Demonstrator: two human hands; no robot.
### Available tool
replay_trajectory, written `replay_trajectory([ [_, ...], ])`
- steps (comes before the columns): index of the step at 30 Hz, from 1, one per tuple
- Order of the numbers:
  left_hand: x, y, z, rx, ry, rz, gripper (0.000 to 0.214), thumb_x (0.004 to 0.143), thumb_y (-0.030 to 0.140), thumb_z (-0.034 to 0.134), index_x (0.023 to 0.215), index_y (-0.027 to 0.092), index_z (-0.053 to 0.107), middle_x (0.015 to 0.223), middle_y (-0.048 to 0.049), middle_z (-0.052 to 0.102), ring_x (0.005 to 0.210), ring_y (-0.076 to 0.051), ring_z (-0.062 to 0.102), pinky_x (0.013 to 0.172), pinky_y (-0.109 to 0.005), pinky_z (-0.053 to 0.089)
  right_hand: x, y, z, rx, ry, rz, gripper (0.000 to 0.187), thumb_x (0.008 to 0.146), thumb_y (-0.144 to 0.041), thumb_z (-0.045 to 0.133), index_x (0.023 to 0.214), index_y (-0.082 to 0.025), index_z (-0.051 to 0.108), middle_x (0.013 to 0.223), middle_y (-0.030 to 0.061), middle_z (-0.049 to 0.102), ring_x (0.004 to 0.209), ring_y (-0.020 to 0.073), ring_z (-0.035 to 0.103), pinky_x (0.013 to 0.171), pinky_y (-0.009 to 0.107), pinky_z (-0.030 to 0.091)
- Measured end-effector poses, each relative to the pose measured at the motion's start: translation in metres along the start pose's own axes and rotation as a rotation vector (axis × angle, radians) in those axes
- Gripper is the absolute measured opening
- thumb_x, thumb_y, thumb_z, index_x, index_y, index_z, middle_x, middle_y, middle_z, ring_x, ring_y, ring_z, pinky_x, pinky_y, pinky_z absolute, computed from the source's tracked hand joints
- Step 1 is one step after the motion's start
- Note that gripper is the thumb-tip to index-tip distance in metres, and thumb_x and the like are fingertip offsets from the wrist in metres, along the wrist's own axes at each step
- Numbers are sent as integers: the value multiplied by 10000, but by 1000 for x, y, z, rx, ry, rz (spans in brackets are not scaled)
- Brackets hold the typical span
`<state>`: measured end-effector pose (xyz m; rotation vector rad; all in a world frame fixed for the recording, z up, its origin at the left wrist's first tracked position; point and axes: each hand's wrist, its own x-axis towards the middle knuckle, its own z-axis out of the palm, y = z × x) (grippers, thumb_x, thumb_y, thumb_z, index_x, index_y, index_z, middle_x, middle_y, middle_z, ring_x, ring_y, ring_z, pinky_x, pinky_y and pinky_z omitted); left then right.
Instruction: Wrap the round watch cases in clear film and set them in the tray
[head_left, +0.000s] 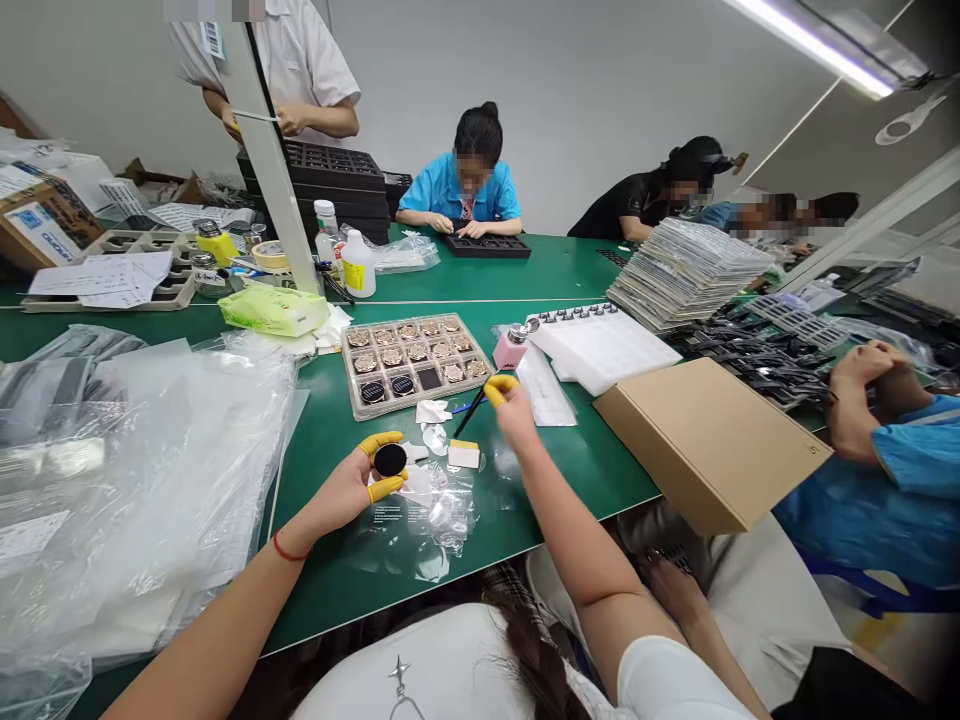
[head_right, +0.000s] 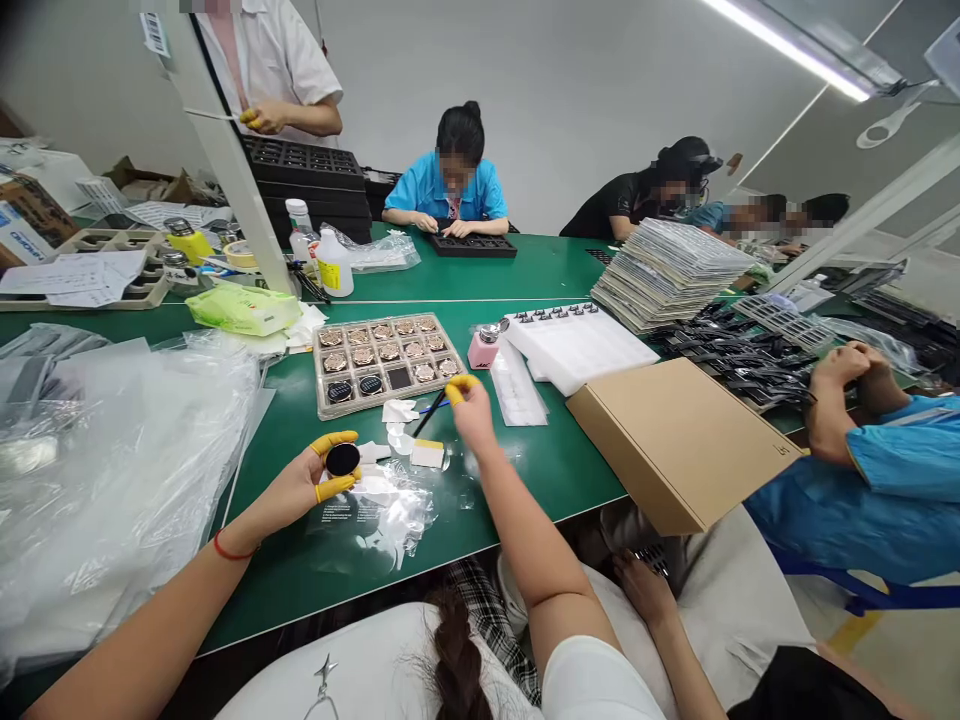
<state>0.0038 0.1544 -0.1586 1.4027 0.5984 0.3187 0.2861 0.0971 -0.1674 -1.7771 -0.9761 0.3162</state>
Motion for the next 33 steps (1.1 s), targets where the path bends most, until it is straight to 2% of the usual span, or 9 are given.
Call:
replay_trajectory([
  [4, -7, 10, -2, 7, -73, 0, 587, 739, 297, 691, 1231, 211, 382, 920, -24, 625, 868, -175, 629, 827, -345, 483, 32, 14, -40, -109, 15, 75, 163, 722, -218, 503, 865, -167, 562, 794, 37, 594, 767, 182, 552, 743, 334, 451],
  [8, -15, 21, -9, -50, -152, 16, 553, 736, 272, 704, 1178, 206, 377, 836, -10, 645, 803, -166, 646, 800, -339, 481, 33, 16, -46, -275, -38, 62, 128, 695, -134, 538, 794, -151, 618, 832, 95, 600, 909, 250, 518, 867, 418, 380],
  [11, -18, 26, -13, -52, -197, 13, 560, 736, 271, 705, 1183, 198, 375, 793, -8, 651, 784, -172, 651, 787, -339, 480, 13, -4, -19, -343, -115, -50, 155, 754, -155, 553, 863, -163, 663, 1020, 129, 605, 1055, 276, 463, 955, 424, 309],
  [16, -13, 22, -11, 28, -38, 21, 595, 704, 304, 727, 1190, 214, 396, 817, 9, 604, 762, -152, 622, 735, -303, 483, -47, -43, 51, -421, -646, -516, 196, 860, -285, 530, 974, -212, 671, 1004, 71, 633, 932, 209, 533, 846, 333, 395],
  [20, -11, 17, -12, 118, 0, 45, 568, 695, 299, 727, 1166, 213, 422, 770, 34, 551, 678, -109, 552, 643, -247, 449, -71, -43, 76, -570, -755, -594, 189, 834, -298, 577, 934, -170, 673, 929, 99, 620, 858, 219, 547, 744, 325, 414],
  [23, -12, 18, -13, 122, -25, 31, 556, 710, 295, 712, 1173, 209, 416, 786, 25, 562, 696, -114, 559, 643, -248, 442, -56, -34, 68, -487, -728, -557, 191, 865, -276, 543, 981, -192, 669, 970, 82, 635, 892, 203, 560, 780, 313, 414],
  [25, -13, 20, -12, 107, -59, 10, 551, 720, 295, 704, 1179, 210, 411, 814, 13, 582, 738, -129, 585, 669, -259, 452, -37, -30, 60, -449, -590, -468, 222, 882, -285, 522, 1039, -199, 653, 1025, 80, 640, 945, 203, 558, 816, 312, 409],
  [28, -13, 20, -9, 89, -80, -6, 555, 717, 289, 708, 1180, 220, 410, 822, 14, 592, 786, -145, 609, 705, -273, 468, -16, -24, 61, -599, -404, -366, 272, 892, -310, 491, 1076, -179, 645, 1038, 109, 641, 974, 241, 546, 824, 348, 392],
  [33, -10, 19, -9, 57, -62, -33, 564, 722, 313, 705, 1187, 223, 400, 844, 3, 628, 839, -185, 657, 761, -319, 501, -7, -24, 70, -730, -402, -391, 268, 882, -249, 484, 1073, -173, 654, 955, 120, 653, 939, 259, 542, 820, 358, 366],
])
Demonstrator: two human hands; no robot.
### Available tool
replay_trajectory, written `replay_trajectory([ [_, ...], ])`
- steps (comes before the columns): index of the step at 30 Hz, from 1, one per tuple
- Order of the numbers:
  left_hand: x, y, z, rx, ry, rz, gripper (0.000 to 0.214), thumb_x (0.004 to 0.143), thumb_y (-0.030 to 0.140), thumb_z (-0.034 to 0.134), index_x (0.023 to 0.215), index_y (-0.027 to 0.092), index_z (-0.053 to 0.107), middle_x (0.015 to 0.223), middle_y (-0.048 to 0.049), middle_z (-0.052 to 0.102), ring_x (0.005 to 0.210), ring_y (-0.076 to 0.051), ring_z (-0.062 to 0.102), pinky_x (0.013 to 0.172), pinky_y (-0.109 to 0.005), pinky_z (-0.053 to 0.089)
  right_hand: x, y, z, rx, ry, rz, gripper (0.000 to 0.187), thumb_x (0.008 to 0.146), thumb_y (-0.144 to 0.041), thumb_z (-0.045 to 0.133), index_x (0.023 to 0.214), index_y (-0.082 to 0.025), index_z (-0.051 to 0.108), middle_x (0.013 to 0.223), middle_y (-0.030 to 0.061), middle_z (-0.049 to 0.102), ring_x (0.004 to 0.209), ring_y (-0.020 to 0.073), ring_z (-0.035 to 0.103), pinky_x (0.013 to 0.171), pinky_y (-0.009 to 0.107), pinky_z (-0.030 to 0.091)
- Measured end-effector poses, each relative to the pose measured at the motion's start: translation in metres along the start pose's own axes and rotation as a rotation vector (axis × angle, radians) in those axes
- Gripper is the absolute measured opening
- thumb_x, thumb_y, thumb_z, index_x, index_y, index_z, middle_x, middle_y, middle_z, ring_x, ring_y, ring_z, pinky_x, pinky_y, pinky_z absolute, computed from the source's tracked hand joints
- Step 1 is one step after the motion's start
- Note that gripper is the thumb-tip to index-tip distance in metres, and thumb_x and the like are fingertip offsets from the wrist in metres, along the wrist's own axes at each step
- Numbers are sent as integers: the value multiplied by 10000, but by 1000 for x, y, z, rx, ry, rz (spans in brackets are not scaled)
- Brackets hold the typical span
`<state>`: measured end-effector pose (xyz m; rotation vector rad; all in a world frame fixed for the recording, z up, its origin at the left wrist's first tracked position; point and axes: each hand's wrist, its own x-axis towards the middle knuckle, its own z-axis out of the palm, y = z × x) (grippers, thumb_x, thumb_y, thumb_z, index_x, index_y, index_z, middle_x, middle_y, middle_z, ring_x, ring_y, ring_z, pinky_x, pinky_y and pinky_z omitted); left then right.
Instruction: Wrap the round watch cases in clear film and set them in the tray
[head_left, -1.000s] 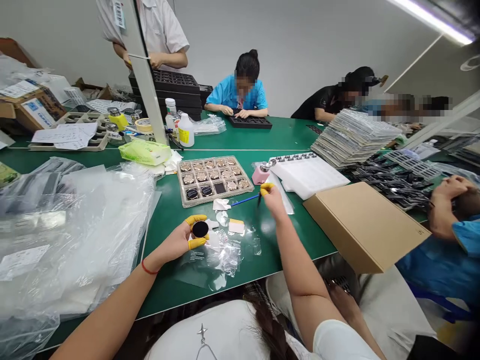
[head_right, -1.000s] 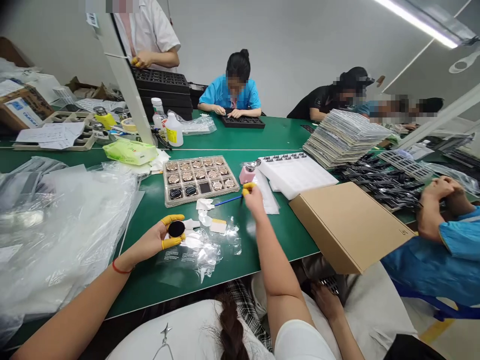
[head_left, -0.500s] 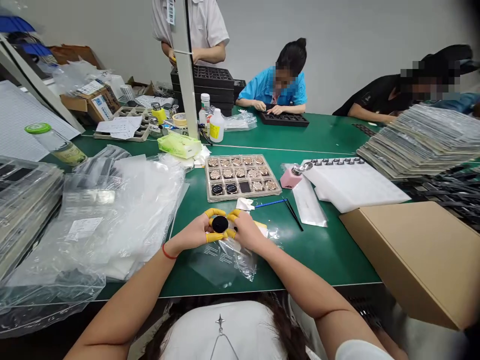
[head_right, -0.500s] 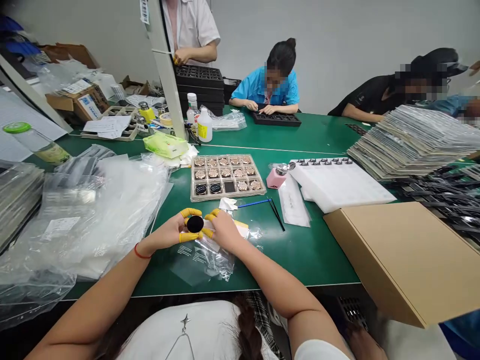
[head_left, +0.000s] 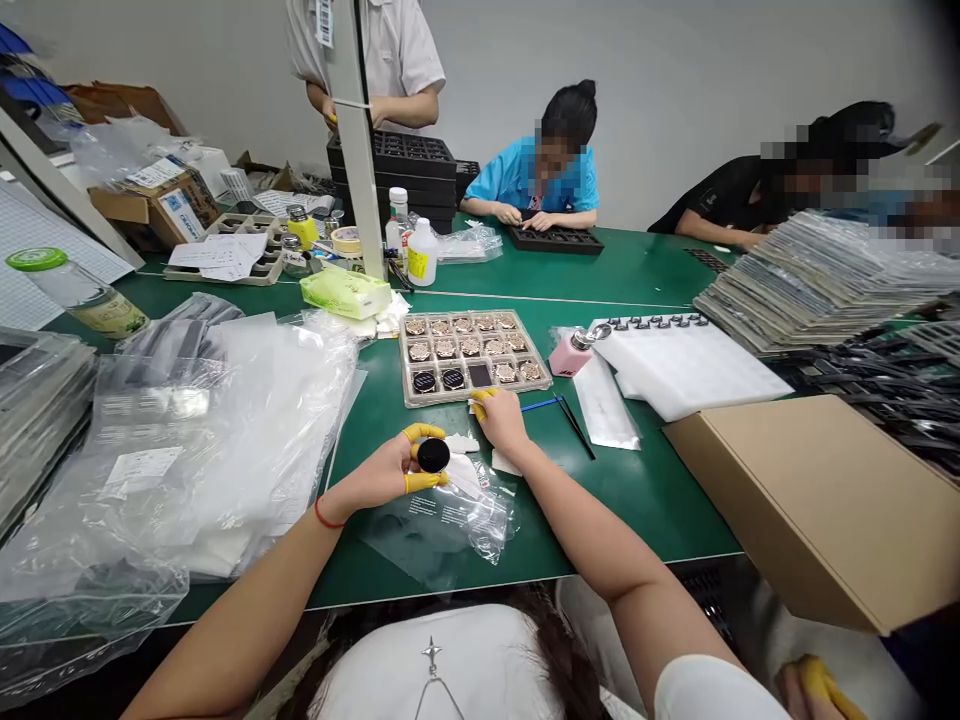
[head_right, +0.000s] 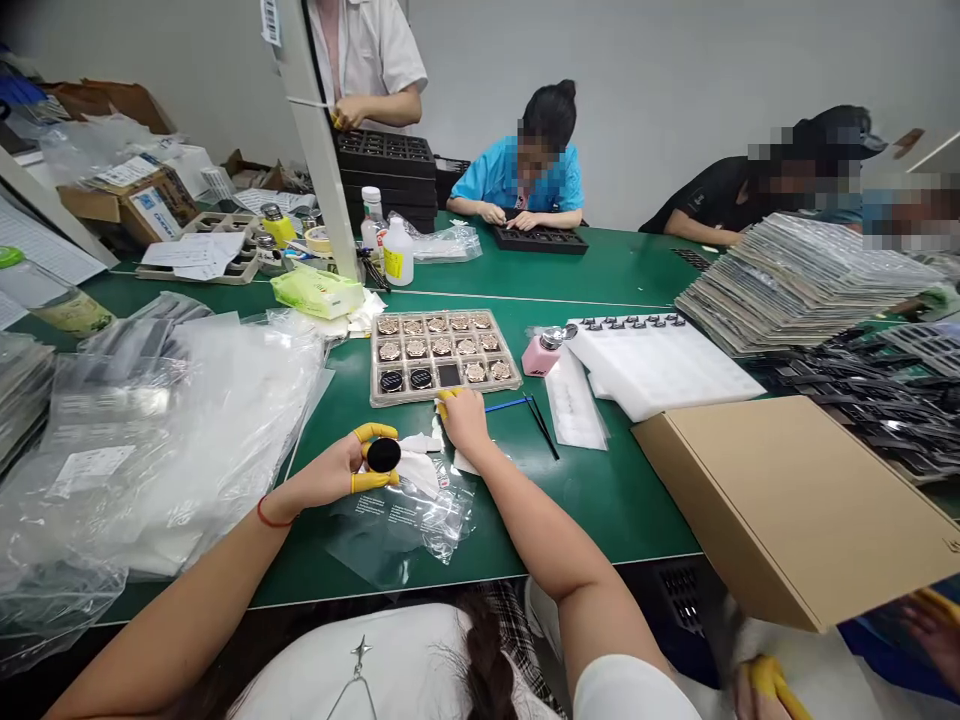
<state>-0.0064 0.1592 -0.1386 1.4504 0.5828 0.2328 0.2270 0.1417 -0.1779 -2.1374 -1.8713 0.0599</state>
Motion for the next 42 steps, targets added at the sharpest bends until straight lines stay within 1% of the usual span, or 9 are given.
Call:
replay_trajectory([
  [3, 2, -1, 0, -21, 34, -4, 568, 737, 337, 688, 1201, 224, 381, 874, -10, 651, 867, -201, 669, 790, -339, 508, 4, 19, -30, -8, 145, 34, 323, 924, -260, 392, 1149, -172, 607, 1034, 118, 636, 976, 249, 529, 843, 347, 361],
  [7, 5, -5, 4, -33, 111, 6, 586, 719, 334, 702, 1193, 216, 378, 950, -29, 643, 910, -207, 662, 825, -348, 500, 23, 78, -92, -32, 517, 319, 352, 921, -310, 377, 1131, -128, 593, 1010, 138, 631, 897, 253, 541, 784, 350, 377],
  [10, 7, -11, 8, -32, 103, 16, 580, 720, 340, 696, 1192, 217, 381, 941, -28, 638, 890, -199, 660, 800, -339, 503, 48, 123, -117, -146, 442, 456, 286, 859, -243, 454, 1033, -134, 653, 945, 138, 645, 876, 258, 543, 751, 349, 370],
  [14, 11, -18, 10, -31, 113, 21, 567, 716, 348, 697, 1175, 215, 392, 890, -8, 620, 805, -171, 647, 748, -319, 507, 65, 147, -117, -192, 324, 460, 261, 779, -139, 495, 939, -136, 701, 872, 136, 652, 860, 255, 545, 726, 338, 364],
  [19, 12, -18, 11, -22, 230, 49, 566, 705, 346, 713, 1160, 218, 402, 789, 37, 558, 654, -113, 585, 632, -254, 469, 33, 91, -95, -99, 372, 322, 292, 866, -224, 438, 1030, -152, 669, 991, 129, 644, 950, 257, 533, 806, 365, 377],
  [23, 11, -15, 15, -16, 260, 78, 545, 710, 343, 710, 1149, 211, 415, 768, 32, 559, 636, -112, 565, 609, -246, 454, -19, 1, -60, 266, 271, -239, 203, 886, -312, 504, 987, -250, 669, 934, 59, 652, 911, 219, 546, 839, 365, 388],
  [27, 10, -16, 18, 0, 210, 89, 526, 720, 337, 694, 1158, 201, 434, 756, 22, 576, 652, -128, 569, 589, -244, 456, -52, -56, -25, 312, 224, -409, 221, 891, -248, 503, 1011, -323, 672, 879, 45, 622, 879, 209, 499, 843, 381, 368],
  [32, 8, -23, 12, 1, 223, 120, 514, 737, 276, 670, 1186, 200, 432, 874, -15, 603, 714, -133, 576, 631, -244, 461, -64, -62, -7, 275, 254, -540, 266, 872, -198, 508, 1028, -346, 665, 947, 41, 612, 923, 214, 471, 924, 423, 342],
  [42, 11, -24, 15, -66, 182, 100, 534, 714, 317, 709, 1165, 200, 448, 880, -12, 611, 704, -135, 593, 617, -244, 469, -47, -60, -11, 299, 257, -496, 276, 871, -171, 488, 1013, -309, 680, 910, 48, 607, 897, 213, 446, 826, 380, 366],
])
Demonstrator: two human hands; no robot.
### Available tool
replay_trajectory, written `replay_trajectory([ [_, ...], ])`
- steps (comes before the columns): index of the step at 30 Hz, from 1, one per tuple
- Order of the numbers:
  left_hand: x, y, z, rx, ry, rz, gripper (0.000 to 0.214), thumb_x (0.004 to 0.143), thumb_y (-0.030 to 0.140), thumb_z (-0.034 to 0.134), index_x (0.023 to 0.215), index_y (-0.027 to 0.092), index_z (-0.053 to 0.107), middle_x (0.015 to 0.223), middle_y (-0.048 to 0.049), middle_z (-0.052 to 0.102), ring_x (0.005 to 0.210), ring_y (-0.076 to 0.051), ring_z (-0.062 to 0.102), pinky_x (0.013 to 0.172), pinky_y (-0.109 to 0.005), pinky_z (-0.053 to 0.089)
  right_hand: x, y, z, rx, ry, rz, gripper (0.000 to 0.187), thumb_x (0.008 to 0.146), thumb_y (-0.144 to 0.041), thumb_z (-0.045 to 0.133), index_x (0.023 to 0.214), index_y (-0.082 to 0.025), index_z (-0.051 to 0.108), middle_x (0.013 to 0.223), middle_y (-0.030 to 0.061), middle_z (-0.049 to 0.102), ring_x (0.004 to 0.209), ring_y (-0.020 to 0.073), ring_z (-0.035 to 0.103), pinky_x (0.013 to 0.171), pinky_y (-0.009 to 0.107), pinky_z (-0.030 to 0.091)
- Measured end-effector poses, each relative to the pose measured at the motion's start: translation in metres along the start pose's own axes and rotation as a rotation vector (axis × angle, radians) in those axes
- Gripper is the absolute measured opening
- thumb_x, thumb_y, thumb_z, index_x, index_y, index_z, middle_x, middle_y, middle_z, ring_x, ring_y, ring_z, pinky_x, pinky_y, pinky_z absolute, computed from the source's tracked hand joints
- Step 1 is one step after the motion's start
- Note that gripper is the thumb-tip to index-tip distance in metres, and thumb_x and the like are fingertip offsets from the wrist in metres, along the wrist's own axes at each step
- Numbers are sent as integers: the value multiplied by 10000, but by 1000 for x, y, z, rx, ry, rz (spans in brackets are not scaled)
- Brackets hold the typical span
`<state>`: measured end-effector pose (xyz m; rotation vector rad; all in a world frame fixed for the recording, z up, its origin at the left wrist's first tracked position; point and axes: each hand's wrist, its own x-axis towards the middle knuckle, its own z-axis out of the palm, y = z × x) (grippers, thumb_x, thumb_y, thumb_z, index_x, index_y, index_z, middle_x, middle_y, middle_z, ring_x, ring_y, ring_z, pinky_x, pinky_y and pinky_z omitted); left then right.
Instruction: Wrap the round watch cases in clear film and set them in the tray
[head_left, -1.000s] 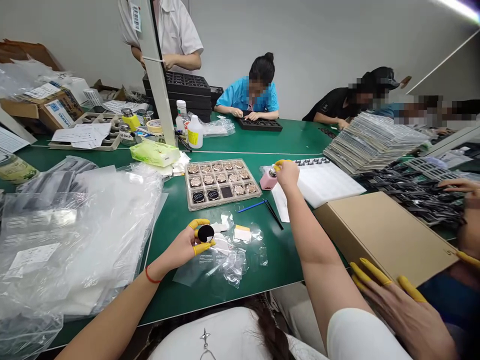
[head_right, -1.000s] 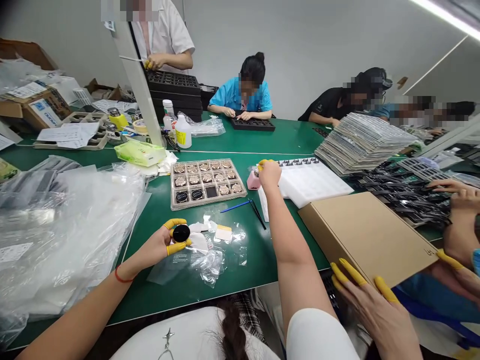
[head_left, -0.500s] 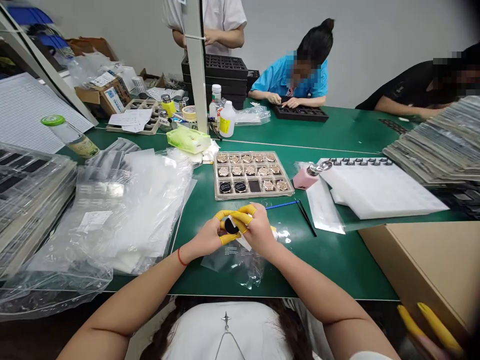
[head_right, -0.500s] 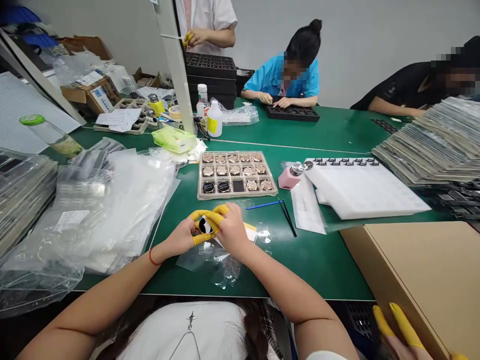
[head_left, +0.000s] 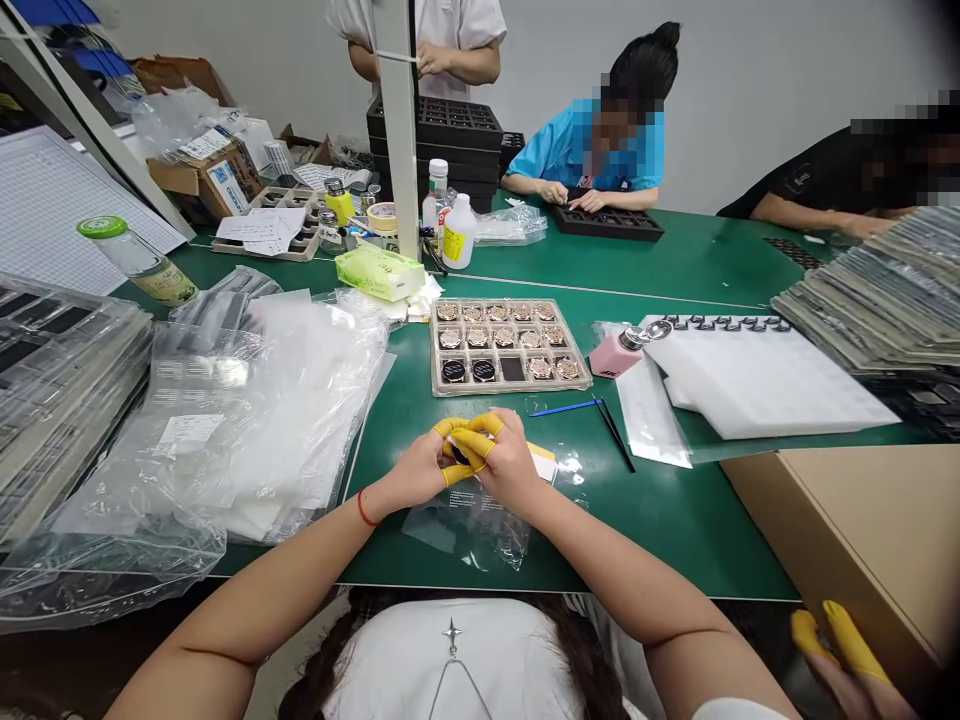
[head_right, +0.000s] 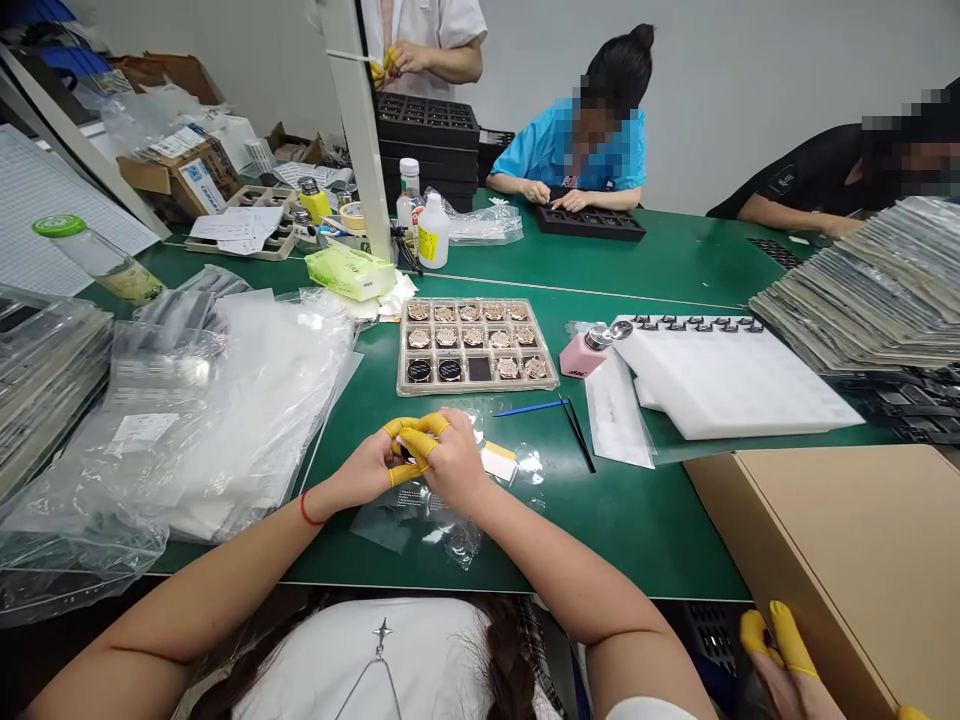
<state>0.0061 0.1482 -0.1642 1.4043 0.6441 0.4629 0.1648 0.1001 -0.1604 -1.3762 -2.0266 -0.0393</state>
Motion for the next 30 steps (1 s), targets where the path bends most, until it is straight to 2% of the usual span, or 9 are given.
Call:
replay_trajectory([
  [3, 1, -1, -1, -12, -9, 10, 535, 710, 308, 714, 1163, 200, 450, 982, -37, 612, 756, -140, 600, 654, -247, 475, -2, -1, -1, 24, -41, -117, 295, 867, -139, 488, 1021, -309, 673, 893, 38, 611, 862, 198, 442, 810, 365, 369],
  [7, 2, -4, -5, -26, 13, -19, 573, 714, 302, 713, 1194, 191, 419, 890, -27, 625, 705, -130, 604, 634, -239, 467, -5, 6, -9, 40, -61, -233, 323, 852, -124, 512, 1040, -343, 656, 903, 27, 603, 903, 194, 454, 906, 400, 350],
  [13, 2, 2, -6, -75, 37, -25, 580, 682, 285, 743, 1163, 200, 431, 877, -7, 628, 728, -131, 622, 696, -262, 496, -9, 28, -19, 76, 34, -278, 314, 833, -88, 521, 1023, -308, 640, 862, 30, 606, 890, 199, 476, 888, 408, 384],
  [17, 0, 11, -2, -70, 71, -25, 569, 671, 278, 753, 1141, 200, 444, 815, 17, 613, 711, -123, 607, 681, -254, 491, -6, 31, -22, 136, 126, -72, 206, 863, -143, 532, 972, -281, 640, 829, 30, 609, 837, 189, 506, 844, 397, 402],
  [19, 0, 12, 0, -54, 70, -34, 562, 668, 284, 755, 1134, 195, 453, 785, 24, 610, 683, -116, 598, 654, -244, 483, -3, 27, -20, 158, 130, 22, 170, 877, -181, 530, 955, -277, 646, 823, 31, 617, 831, 191, 513, 800, 383, 403],
  [23, 1, 10, 0, -56, 53, -68, 583, 671, 292, 753, 1153, 189, 443, 786, 20, 629, 664, -109, 599, 645, -238, 478, 2, 16, -15, 145, 26, 30, 174, 891, -218, 502, 936, -272, 662, 841, 42, 628, 832, 200, 503, 766, 382, 390],
  [26, 3, 9, -4, -66, 107, -49, 583, 670, 289, 757, 1148, 192, 437, 804, 13, 641, 679, -116, 620, 650, -237, 480, 0, 17, -15, 146, -16, 40, 174, 892, -225, 492, 908, -261, 662, 838, 42, 631, 829, 198, 509, 791, 392, 388],
  [28, 2, 10, -6, -87, 139, -27, 573, 671, 284, 758, 1138, 197, 436, 843, 1, 650, 729, -141, 652, 698, -268, 500, -3, 24, -17, 159, 3, 131, 158, 887, -233, 499, 921, -253, 652, 862, 47, 639, 851, 205, 526, 805, 400, 396],
  [30, 1, 10, -7, -105, 152, -4, 544, 703, 281, 732, 1143, 202, 423, 904, -25, 666, 837, -185, 678, 799, -330, 512, -5, 32, -20, 150, 42, 297, 167, 867, -245, 522, 989, -240, 637, 949, 72, 644, 918, 231, 533, 829, 423, 405],
])
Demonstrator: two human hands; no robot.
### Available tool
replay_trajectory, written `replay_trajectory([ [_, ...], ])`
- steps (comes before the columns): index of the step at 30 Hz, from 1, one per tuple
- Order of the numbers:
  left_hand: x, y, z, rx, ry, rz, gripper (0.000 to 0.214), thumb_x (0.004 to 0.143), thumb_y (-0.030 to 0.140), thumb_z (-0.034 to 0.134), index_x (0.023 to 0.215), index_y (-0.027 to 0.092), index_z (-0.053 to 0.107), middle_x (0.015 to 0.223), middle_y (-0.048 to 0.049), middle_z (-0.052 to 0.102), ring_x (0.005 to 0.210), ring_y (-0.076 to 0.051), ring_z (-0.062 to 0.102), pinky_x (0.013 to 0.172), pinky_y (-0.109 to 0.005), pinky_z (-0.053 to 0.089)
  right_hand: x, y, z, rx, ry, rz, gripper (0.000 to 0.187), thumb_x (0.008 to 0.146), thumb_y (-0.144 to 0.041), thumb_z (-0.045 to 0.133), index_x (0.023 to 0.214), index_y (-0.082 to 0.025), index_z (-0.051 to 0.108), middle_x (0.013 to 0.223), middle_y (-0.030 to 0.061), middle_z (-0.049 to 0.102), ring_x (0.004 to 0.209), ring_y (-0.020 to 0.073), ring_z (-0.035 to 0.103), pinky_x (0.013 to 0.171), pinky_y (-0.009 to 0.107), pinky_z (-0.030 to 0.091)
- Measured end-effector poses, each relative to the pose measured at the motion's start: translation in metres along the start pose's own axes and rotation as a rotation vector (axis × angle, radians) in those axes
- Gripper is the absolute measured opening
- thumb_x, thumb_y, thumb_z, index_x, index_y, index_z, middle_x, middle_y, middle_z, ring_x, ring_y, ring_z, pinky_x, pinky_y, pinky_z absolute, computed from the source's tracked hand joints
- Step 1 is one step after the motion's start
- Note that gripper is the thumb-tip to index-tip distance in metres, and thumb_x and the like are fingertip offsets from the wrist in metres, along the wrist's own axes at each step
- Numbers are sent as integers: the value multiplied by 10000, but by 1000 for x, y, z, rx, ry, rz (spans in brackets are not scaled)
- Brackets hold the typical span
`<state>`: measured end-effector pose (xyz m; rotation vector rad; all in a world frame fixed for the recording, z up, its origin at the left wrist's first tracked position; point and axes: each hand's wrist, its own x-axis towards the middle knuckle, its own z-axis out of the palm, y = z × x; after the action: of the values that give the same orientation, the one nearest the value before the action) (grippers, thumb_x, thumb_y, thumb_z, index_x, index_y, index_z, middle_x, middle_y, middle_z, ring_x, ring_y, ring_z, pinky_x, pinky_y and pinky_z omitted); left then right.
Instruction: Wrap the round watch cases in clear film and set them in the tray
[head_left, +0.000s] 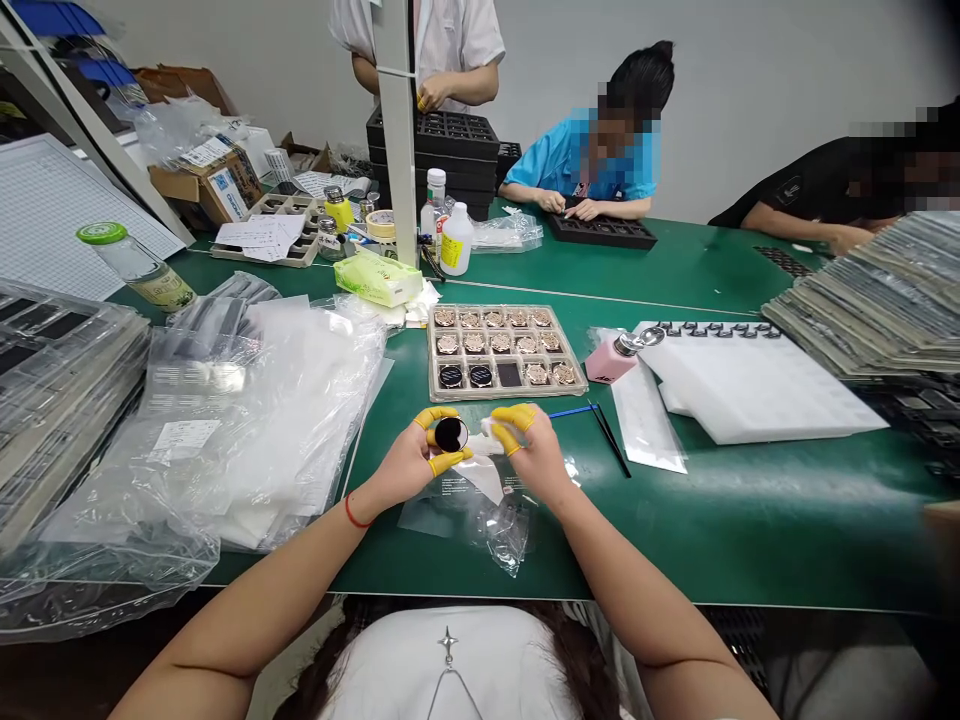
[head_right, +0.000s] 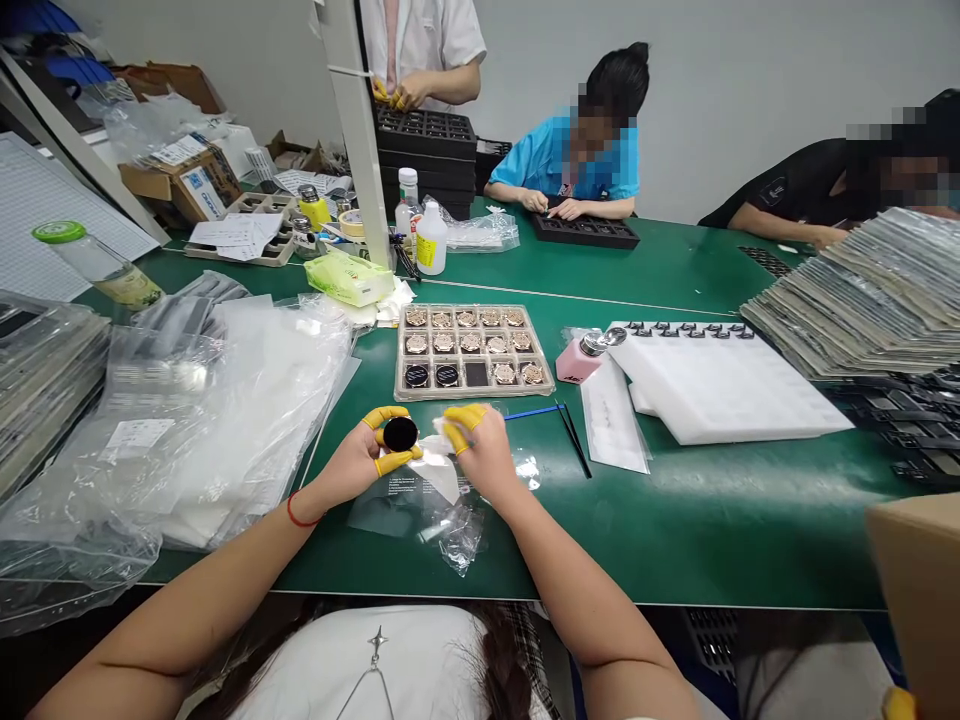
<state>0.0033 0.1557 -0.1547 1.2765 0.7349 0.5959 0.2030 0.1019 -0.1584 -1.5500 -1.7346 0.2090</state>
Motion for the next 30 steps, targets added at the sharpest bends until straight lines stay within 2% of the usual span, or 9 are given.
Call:
replay_trajectory([
  [2, -1, -2, 0, 25, -3, 49, 497, 759, 273, 679, 1167, 209, 404, 991, -60, 673, 975, -217, 661, 899, -384, 489, 1, 5, -3, -5, 6, 140, 221, 840, -254, 547, 1045, -224, 624, 1053, 97, 630, 1003, 263, 516, 874, 457, 398],
  [5, -2, -8, 0, 141, -7, 170, 423, 814, 254, 614, 1188, 222, 418, 1206, -97, 598, 1135, -224, 585, 978, -394, 456, 3, 3, -4, 87, -116, 221, 195, 823, -257, 549, 992, -219, 639, 1072, 86, 629, 1037, 258, 518, 909, 449, 400],
  [8, -2, -14, 0, 200, -24, 223, 413, 829, 253, 594, 1206, 231, 425, 1344, -103, 491, 1109, -215, 601, 969, -380, 475, 3, -3, -3, 203, -210, 283, 155, 811, -256, 543, 924, -227, 644, 1015, 64, 646, 999, 231, 550, 886, 409, 424],
  [14, -2, -14, -1, 112, -82, 218, 415, 841, 251, 584, 1217, 242, 409, 1398, -113, 443, 1093, -215, 615, 971, -377, 479, 3, 4, -6, 284, -252, 452, 126, 773, -295, 559, 838, -211, 628, 956, 57, 646, 935, 226, 575, 869, 397, 427],
  [19, -1, -11, -2, 96, -72, 201, 431, 822, 237, 605, 1202, 228, 403, 1367, -125, 478, 1092, -212, 607, 971, -391, 467, 3, 4, -14, 395, -312, 413, 125, 772, -327, 570, 757, -205, 593, 901, 38, 642, 906, 212, 577, 877, 385, 420],
  [24, 3, -16, -1, 92, -50, 132, 475, 765, 200, 654, 1178, 213, 420, 1254, -109, 563, 1114, -222, 584, 947, -377, 476, 8, -14, -22, 475, -178, 336, 125, 796, -335, 573, 774, -211, 580, 952, 41, 628, 940, 200, 565, 897, 376, 410],
  [26, 4, -18, 0, 106, -50, 126, 487, 741, 199, 675, 1167, 211, 441, 1229, -97, 574, 1062, -213, 606, 917, -362, 493, 9, -22, -20, 469, -158, 313, 133, 799, -340, 576, 758, -214, 576, 1011, 50, 620, 990, 206, 551, 922, 386, 395],
  [30, 2, -16, 4, 103, -77, 108, 495, 723, 213, 697, 1157, 208, 459, 1158, -74, 602, 966, -191, 643, 871, -343, 513, 7, -33, -7, 488, -179, 383, 146, 785, -346, 584, 723, -214, 581, 1076, 62, 613, 1040, 222, 539, 947, 416, 382],
])
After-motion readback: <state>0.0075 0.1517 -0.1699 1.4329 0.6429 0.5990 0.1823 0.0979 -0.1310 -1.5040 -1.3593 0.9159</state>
